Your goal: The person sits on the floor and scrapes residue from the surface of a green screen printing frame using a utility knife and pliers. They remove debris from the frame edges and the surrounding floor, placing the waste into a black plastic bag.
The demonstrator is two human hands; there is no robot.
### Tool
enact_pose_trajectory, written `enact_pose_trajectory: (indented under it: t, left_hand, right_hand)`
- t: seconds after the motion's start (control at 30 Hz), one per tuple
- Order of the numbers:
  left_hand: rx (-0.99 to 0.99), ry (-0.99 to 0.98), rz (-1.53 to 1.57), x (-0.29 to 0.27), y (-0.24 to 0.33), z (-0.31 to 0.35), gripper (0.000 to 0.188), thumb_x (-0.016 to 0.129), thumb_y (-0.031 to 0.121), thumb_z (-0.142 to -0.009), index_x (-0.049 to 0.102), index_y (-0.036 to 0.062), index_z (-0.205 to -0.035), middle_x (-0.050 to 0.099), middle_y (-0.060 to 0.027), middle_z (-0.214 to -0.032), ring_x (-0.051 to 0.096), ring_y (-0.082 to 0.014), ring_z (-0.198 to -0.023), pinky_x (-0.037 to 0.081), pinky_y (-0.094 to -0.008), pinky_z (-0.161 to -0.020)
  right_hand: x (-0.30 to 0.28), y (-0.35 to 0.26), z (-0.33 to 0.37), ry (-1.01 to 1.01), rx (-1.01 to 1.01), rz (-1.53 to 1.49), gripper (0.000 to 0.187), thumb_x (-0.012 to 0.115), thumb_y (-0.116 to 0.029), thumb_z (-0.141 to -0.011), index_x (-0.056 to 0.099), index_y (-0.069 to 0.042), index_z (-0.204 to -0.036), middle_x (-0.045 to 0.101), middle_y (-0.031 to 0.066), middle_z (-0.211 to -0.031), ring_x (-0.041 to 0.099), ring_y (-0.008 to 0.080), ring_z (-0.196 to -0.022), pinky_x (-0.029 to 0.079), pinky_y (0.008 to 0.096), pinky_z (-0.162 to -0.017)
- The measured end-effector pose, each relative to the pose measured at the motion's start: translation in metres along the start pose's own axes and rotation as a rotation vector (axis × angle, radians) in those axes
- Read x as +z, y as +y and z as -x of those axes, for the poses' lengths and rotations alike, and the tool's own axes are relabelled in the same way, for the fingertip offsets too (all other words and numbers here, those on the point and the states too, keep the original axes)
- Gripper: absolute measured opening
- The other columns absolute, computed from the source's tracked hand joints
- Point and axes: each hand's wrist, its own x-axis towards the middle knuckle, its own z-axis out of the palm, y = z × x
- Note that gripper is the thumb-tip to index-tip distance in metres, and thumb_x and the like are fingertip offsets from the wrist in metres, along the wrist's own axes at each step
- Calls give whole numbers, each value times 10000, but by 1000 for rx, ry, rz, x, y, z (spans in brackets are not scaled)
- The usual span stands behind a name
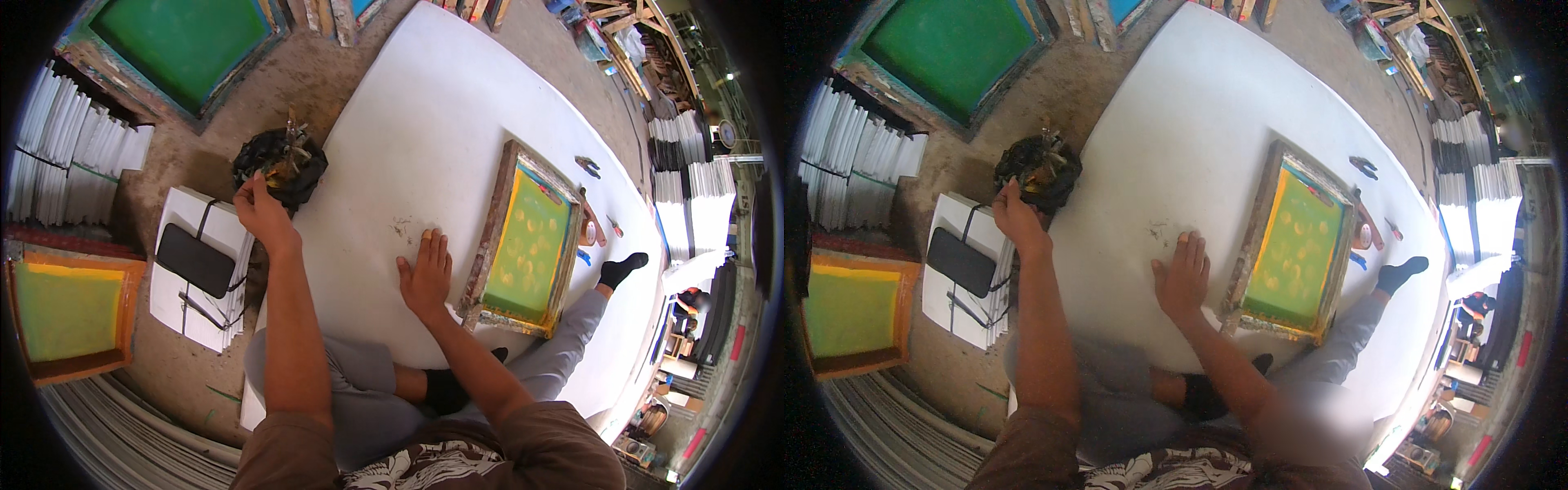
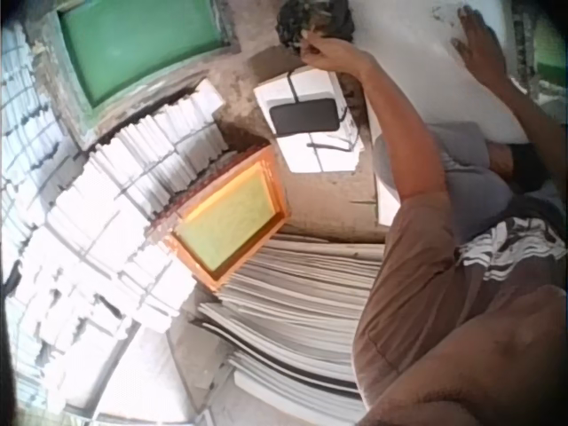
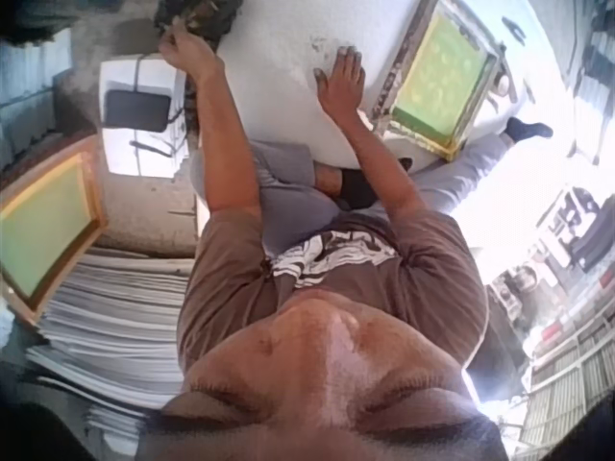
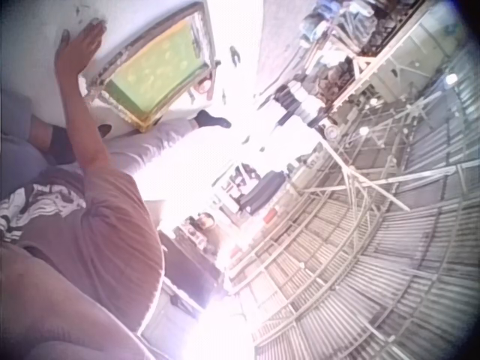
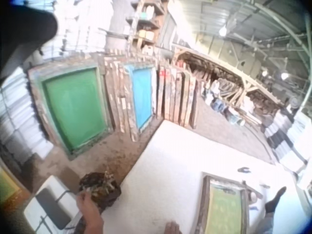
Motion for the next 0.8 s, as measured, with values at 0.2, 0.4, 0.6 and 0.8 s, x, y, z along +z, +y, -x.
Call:
enact_pose_trajectory:
  t: [0.2, 0.4, 0.6, 0.8]
  left_hand:
    - [6, 17, -7, 5, 5, 6, 286, 695, 317, -1002, 582, 65, -1073, 504, 4, -902, 413, -76, -652, 322, -263, -518]
    - [0, 31, -10, 1, 4, 3, 283, 700, 313, -1000, 582, 65, -1069, 504, 4, -899, 419, -76, -644, 320, -262, -512]
    - [18, 3, 3, 4, 5, 8, 281, 699, 310, -1001, 582, 62, -1061, 506, 6, -899, 417, -76, -630, 324, -262, -508]
    - [33, 26, 3, 2, 0, 0, 283, 698, 312, -999, 585, 62, -1067, 511, 7, -916, 434, -74, -654, 330, -259, -514]
  right_hand:
    - [20, -26, 7, -63, -5, 38, 820, 499, -487, -1050, 217, 19, -1630, 182, 225, -1711, 150, 391, -1590, 148, 593, -1247]
    - [18, -20, 24, -34, 21, -1, 780, 586, -432, -1016, 303, 28, -1580, 261, 259, -1663, 214, 437, -1556, 201, 614, -1228]
    - [27, -22, 5, 71, -54, 54, 725, 608, -417, -1003, 385, 6, -1548, 315, 222, -1649, 241, 438, -1544, 224, 592, -1221]
    - [14, -12, -21, 245, -74, -74, 598, 738, -380, -919, 581, -54, -1395, 545, 167, -1392, 500, 371, -1277, 409, 524, -1059]
